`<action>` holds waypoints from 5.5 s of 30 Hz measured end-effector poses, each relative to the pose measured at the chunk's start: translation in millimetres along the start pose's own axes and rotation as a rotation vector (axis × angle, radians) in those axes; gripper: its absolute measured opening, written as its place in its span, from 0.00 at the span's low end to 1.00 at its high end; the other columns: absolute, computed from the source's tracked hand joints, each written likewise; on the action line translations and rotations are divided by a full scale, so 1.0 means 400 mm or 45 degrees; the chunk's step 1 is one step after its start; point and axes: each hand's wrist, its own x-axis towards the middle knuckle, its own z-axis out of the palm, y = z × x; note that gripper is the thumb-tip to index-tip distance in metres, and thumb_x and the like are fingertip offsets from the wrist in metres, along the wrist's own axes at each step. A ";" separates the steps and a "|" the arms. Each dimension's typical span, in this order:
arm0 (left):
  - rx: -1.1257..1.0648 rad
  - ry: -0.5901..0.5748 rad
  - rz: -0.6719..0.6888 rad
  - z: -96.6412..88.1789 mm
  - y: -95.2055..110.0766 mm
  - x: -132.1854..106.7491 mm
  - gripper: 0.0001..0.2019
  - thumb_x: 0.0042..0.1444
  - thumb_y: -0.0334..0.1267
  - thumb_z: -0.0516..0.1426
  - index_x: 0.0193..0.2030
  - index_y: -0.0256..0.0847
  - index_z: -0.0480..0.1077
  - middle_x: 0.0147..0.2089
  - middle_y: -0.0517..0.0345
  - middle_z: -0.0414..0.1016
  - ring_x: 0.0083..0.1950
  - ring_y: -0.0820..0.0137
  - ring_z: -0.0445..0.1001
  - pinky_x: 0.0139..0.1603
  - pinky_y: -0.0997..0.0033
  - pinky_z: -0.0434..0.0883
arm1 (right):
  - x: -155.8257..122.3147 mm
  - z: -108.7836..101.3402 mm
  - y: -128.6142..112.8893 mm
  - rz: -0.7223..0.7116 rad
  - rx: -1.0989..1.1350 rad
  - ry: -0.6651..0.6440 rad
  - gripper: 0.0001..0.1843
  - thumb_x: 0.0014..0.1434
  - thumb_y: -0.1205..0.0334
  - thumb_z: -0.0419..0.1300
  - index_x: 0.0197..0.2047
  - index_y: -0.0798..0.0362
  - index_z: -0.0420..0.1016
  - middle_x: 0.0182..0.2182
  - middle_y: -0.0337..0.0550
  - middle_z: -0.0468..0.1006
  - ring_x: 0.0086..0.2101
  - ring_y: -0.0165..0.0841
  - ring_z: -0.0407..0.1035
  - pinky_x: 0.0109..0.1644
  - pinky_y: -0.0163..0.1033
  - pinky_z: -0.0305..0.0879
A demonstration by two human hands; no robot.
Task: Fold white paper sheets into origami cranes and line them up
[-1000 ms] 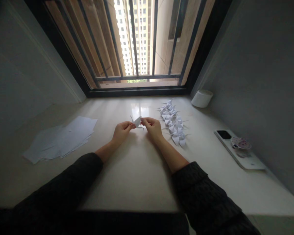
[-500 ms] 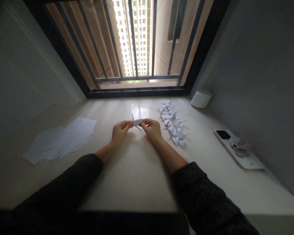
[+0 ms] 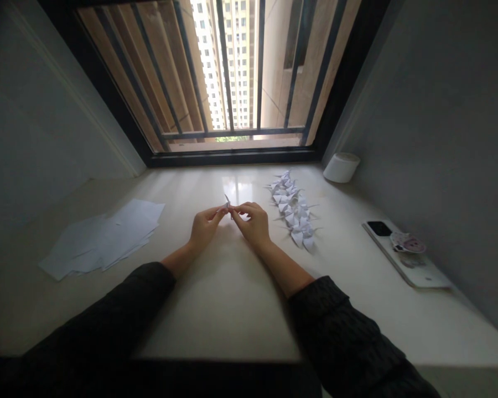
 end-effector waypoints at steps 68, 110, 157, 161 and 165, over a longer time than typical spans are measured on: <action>-0.127 0.064 0.009 0.034 0.028 -0.004 0.21 0.60 0.54 0.47 0.25 0.40 0.63 0.22 0.62 0.63 0.26 0.75 0.67 0.30 0.75 0.67 | -0.001 0.036 -0.023 0.401 0.495 0.029 0.20 0.57 0.42 0.52 0.26 0.49 0.64 0.19 0.34 0.65 0.23 0.30 0.62 0.30 0.35 0.62; -0.582 -0.042 -0.126 0.033 0.029 -0.002 0.17 0.55 0.50 0.56 0.25 0.38 0.64 0.21 0.64 0.61 0.24 0.77 0.63 0.26 0.76 0.62 | 0.000 0.035 -0.033 0.466 0.814 -0.059 0.20 0.54 0.44 0.58 0.23 0.51 0.63 0.19 0.34 0.64 0.23 0.28 0.60 0.29 0.35 0.58; -0.576 -0.120 -0.123 0.012 0.012 0.003 0.21 0.44 0.34 0.63 0.47 0.41 0.67 0.39 0.55 0.76 0.38 0.71 0.74 0.35 0.74 0.69 | 0.032 -0.019 0.051 0.151 0.549 -0.134 0.11 0.50 0.52 0.65 0.38 0.43 0.80 0.45 0.45 0.76 0.45 0.39 0.70 0.44 0.43 0.67; -0.625 -0.108 -0.133 0.013 0.017 0.000 0.12 0.45 0.32 0.60 0.39 0.39 0.70 0.37 0.57 0.76 0.38 0.71 0.75 0.36 0.73 0.70 | 0.031 -0.019 0.048 0.145 0.542 -0.162 0.12 0.50 0.53 0.65 0.39 0.42 0.80 0.44 0.44 0.76 0.45 0.39 0.70 0.44 0.43 0.67; -0.609 -0.094 -0.145 0.015 0.018 -0.001 0.10 0.44 0.31 0.59 0.36 0.38 0.72 0.35 0.56 0.76 0.35 0.71 0.74 0.34 0.73 0.69 | 0.031 -0.016 0.054 0.134 0.525 -0.168 0.12 0.49 0.54 0.66 0.40 0.42 0.80 0.41 0.43 0.74 0.43 0.37 0.69 0.42 0.41 0.68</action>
